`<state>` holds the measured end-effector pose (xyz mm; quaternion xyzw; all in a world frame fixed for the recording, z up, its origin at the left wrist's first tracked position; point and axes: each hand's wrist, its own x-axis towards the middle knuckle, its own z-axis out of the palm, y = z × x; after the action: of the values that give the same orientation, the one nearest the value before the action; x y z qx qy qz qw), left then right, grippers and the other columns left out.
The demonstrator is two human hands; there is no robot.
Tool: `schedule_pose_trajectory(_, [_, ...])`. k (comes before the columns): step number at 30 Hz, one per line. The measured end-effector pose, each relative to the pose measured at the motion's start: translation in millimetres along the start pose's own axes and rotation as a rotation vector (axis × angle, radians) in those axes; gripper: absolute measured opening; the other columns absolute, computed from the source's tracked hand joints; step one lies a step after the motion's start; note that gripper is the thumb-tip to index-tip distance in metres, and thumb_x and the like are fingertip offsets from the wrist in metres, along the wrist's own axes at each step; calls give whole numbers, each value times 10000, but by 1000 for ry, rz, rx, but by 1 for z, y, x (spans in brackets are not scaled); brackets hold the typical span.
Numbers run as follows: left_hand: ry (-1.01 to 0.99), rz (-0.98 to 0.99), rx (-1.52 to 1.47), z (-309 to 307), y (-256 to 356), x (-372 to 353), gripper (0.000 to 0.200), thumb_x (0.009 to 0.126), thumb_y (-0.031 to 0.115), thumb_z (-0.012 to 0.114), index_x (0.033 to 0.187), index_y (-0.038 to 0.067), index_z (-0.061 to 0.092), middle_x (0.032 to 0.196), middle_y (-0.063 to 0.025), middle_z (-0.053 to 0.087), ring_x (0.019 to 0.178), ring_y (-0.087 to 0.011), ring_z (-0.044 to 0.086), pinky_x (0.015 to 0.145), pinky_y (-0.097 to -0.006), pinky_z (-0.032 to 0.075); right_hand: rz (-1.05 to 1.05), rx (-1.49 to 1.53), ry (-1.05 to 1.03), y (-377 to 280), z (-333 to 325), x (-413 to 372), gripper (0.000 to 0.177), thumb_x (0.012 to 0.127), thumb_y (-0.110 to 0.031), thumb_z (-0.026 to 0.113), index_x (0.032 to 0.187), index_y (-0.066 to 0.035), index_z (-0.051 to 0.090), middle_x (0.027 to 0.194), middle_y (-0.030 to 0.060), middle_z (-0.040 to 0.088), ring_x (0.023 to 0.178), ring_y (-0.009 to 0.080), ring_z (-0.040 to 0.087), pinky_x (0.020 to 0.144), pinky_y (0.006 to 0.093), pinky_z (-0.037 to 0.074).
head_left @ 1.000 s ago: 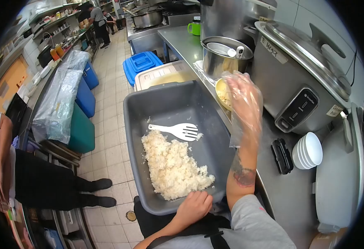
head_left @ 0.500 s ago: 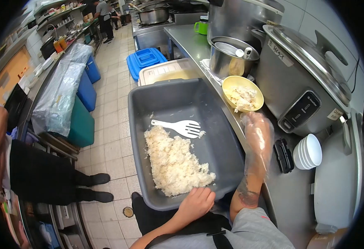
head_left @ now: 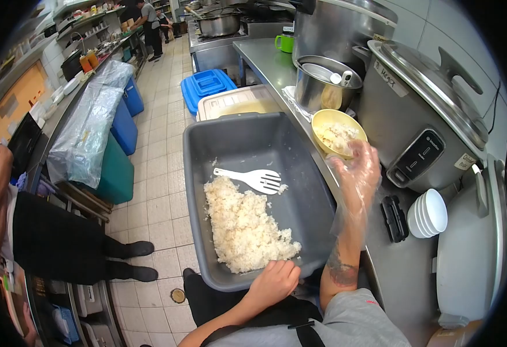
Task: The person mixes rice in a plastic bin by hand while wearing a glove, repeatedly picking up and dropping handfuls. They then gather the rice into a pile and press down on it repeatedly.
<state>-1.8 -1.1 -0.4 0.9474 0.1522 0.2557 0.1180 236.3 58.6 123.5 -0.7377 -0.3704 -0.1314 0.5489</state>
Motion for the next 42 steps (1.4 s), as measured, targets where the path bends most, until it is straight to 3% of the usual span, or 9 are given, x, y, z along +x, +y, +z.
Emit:
schedule_pose_trajectory(3, [7, 10, 2, 3, 0, -1, 169, 819, 188, 703, 834, 98, 560, 807, -41, 488, 793, -210, 547, 726, -333, 437, -97, -142, 30, -1, 12, 9, 538, 643, 16, 813, 1160, -81, 700, 1080, 103, 616, 1064, 305, 642, 933, 378, 510])
schedule_pose_trajectory(8, [13, -2, -5, 0, 0, 0, 168, 819, 173, 707, 822, 92, 560, 801, -48, 486, 788, -218, 550, 723, -335, 443, -32, -64, -46, -2, 17, 32, 204, 814, -137, 703, 986, -50, 772, 952, 193, 709, 956, 342, 687, 922, 408, 514])
schedule_pose_trajectory(16, [2, -10, 0, 2, -1, -2, 176, 805, 172, 709, 818, 93, 553, 801, -49, 477, 786, -221, 536, 722, -341, 442, 43, -360, -134, -1, 36, 44, 176, 754, -103, 766, 929, -84, 764, 1013, 151, 702, 961, 332, 680, 929, 409, 513])
schedule_pose_trajectory(23, [-2, -12, -8, 0, -1, 1, 174, 798, 175, 709, 820, 96, 556, 798, -47, 474, 784, -219, 536, 724, -344, 443, -358, 120, -45, -55, 34, 4, 162, 784, -141, 787, 903, -75, 700, 891, 93, 633, 838, 272, 651, 789, 412, 510])
schedule_pose_trajectory(27, [0, -7, 0, 3, -1, -1, 176, 803, 193, 702, 825, 96, 557, 796, -43, 472, 776, -212, 533, 715, -341, 438, -208, 119, -986, -36, 88, -29, 173, 825, -179, 759, 938, -51, 733, 962, 136, 711, 803, 278, 686, 727, 379, 533])
schedule_pose_trajectory(30, [12, -8, 3, 5, -3, -1, 169, 805, 199, 683, 821, 103, 544, 799, -37, 469, 779, -203, 530, 713, -335, 429, -428, -508, -1588, 22, 154, -88, 229, 821, -131, 699, 1031, -61, 759, 1036, 188, 733, 927, 333, 722, 854, 412, 562])
schedule_pose_trajectory(32, [-1, -4, 49, 6, -1, -1, 154, 799, 194, 653, 810, 119, 519, 806, -31, 466, 792, -194, 526, 718, -329, 420, -485, -584, -1633, 67, 183, -152, 204, 836, -84, 639, 950, 67, 716, 961, 211, 734, 901, 360, 725, 832, 411, 578])
schedule_pose_trajectory(37, [12, -1, 39, 6, 0, 0, 162, 805, 193, 677, 826, 100, 546, 797, -34, 464, 768, -199, 528, 704, -334, 425, -625, -489, -1388, 85, 194, -164, 180, 820, -97, 680, 952, 7, 743, 914, 187, 741, 887, 313, 730, 787, 387, 574])
schedule_pose_trajectory(42, [-24, -5, 42, 4, -1, -1, 172, 810, 197, 692, 856, 86, 569, 807, -38, 474, 769, -202, 536, 710, -330, 432, 57, -51, -1602, 86, 183, -113, 164, 767, -150, 753, 915, -83, 771, 949, 148, 760, 901, 297, 727, 796, 418, 562])
